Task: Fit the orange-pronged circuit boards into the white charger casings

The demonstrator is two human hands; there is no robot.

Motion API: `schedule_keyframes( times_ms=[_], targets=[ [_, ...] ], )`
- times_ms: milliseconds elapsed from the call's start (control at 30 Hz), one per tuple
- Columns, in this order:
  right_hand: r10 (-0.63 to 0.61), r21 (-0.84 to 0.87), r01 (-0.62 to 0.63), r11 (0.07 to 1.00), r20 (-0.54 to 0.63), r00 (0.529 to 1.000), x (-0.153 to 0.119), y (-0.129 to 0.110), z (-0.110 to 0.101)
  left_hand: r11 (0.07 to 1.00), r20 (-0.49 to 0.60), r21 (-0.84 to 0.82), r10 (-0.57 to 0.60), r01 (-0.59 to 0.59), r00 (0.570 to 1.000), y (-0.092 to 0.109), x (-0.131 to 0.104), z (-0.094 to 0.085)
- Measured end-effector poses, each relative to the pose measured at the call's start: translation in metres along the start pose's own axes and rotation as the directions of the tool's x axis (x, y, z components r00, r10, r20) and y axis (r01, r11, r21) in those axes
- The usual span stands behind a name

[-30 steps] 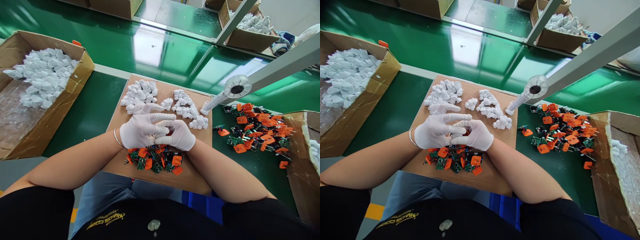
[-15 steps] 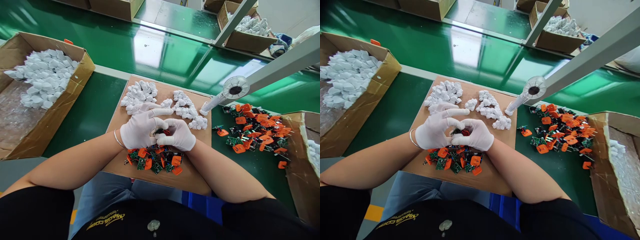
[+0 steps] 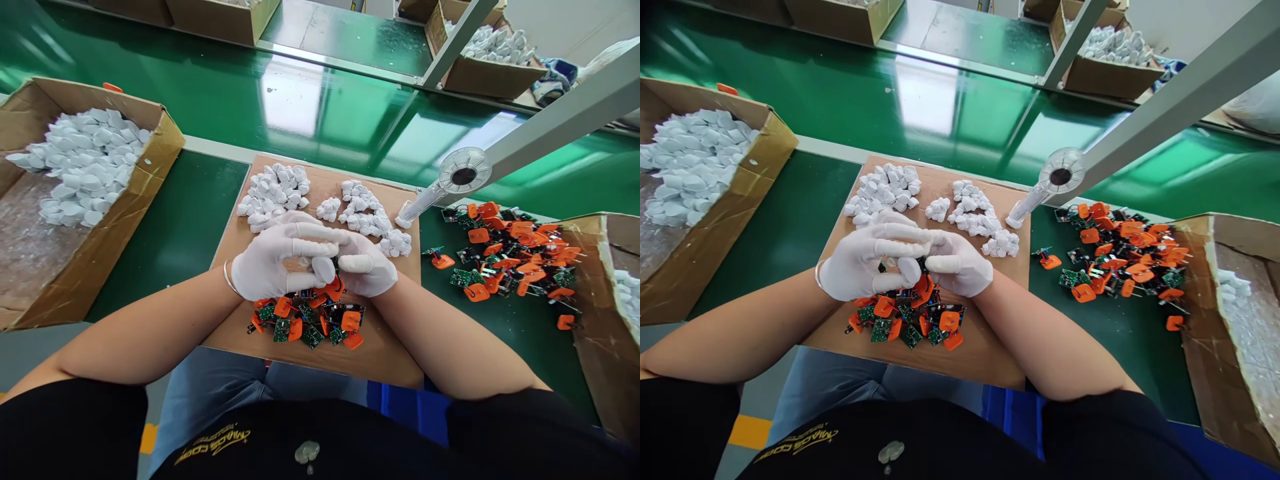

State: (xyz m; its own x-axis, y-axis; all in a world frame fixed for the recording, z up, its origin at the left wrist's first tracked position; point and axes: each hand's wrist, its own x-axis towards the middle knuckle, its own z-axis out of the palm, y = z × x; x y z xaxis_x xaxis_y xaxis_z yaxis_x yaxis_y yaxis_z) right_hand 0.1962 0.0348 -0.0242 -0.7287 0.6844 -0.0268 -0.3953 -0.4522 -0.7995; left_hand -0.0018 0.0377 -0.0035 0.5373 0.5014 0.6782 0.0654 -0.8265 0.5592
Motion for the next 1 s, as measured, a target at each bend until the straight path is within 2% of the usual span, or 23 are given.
schedule_keyframes(
  times_ms=[100, 267, 433, 533, 667, 833, 1000],
  targets=[
    [0.004, -0.030, -0.004, 1.000, -0.013, 1.000, -0.001, -0.002, 0.003, 0.998, 0.040, -0.067, 0.013, -0.010, 0.999, 0.002, 0.001, 0.001],
    [-0.024, 0.009, 0.024, 1.000, -0.076, 0.997, -0.004, 0.005, 0.011, 1.000, 0.000, -0.008, 0.021, -0.021, 1.000, 0.004, -0.003, 0.004],
    [0.029, 0.039, -0.026, 0.999, -0.068, 0.997, -0.004, 0.005, 0.015, 1.000, 0.064, 0.005, 0.021, -0.022, 0.998, 0.006, -0.003, 0.005],
    [-0.017, 0.032, 0.020, 0.999, -0.079, 0.997, -0.002, 0.002, 0.015, 0.999, 0.066, -0.012, 0.038, -0.037, 0.997, 0.004, -0.002, 0.004],
    [-0.084, 0.004, 0.086, 0.996, -0.176, 0.981, 0.000, 0.002, 0.013, 0.998, 0.069, 0.001, -0.056, 0.056, 0.996, 0.002, -0.004, 0.001],
    [-0.068, 0.044, 0.080, 0.996, -0.221, 0.973, -0.002, 0.009, 0.015, 0.994, 0.078, 0.046, 0.098, -0.102, 0.992, -0.001, -0.002, -0.001],
    [-0.105, 0.083, 0.132, 0.988, -0.279, 0.955, -0.005, 0.013, 0.016, 0.994, 0.085, 0.031, 0.098, -0.101, 0.992, -0.005, 0.000, 0.001]
  ],
)
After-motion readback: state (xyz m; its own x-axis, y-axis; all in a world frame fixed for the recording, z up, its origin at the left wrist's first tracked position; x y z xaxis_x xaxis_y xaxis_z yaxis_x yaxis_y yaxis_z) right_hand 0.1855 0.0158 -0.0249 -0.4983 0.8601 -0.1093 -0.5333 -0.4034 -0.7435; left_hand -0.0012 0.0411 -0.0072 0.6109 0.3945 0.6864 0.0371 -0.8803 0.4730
